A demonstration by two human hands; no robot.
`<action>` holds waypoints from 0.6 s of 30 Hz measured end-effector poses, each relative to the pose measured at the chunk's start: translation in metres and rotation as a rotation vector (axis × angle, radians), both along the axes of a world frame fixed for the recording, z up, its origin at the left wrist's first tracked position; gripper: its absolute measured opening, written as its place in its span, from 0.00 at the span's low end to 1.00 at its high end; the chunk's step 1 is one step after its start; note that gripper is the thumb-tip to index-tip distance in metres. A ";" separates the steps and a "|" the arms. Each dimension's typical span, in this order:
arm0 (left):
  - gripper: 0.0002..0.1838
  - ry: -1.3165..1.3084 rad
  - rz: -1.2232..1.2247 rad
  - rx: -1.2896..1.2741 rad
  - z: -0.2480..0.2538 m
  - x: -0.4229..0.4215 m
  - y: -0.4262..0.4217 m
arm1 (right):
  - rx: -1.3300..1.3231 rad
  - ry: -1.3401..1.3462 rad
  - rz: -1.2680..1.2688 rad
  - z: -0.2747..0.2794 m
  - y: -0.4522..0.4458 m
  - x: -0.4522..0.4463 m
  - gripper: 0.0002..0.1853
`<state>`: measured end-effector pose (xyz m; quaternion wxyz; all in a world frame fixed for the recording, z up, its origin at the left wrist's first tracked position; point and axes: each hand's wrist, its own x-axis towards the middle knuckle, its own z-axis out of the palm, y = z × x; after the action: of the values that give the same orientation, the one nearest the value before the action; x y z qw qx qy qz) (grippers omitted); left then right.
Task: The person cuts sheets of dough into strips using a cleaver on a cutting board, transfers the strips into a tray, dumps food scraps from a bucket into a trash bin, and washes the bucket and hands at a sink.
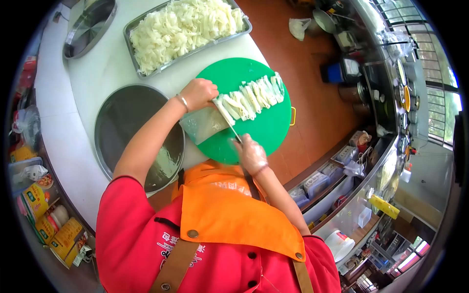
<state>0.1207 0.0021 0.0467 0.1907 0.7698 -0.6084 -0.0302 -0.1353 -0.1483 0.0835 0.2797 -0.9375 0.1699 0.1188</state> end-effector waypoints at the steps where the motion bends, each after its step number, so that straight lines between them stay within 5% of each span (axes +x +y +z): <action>1: 0.16 -0.010 -0.012 -0.001 -0.001 -0.001 -0.001 | -0.009 -0.006 0.002 -0.006 0.005 0.003 0.20; 6: 0.16 -0.012 -0.031 -0.077 0.027 0.002 0.010 | 0.023 0.050 -0.013 0.043 0.008 0.005 0.21; 8: 0.16 -0.025 -0.045 -0.045 0.008 0.001 0.015 | 0.014 0.073 -0.020 0.005 0.016 0.003 0.21; 13: 0.16 -0.026 -0.037 -0.022 0.017 0.007 0.022 | 0.070 -0.005 -0.030 0.033 0.023 0.007 0.21; 18: 0.16 -0.067 -0.042 0.027 0.009 -0.002 0.029 | -0.017 -0.025 0.024 -0.002 0.034 0.004 0.21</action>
<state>0.1183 0.0310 0.0558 0.1592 0.7599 -0.6301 -0.0166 -0.1310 -0.1145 0.0817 0.2723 -0.9432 0.1560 0.1090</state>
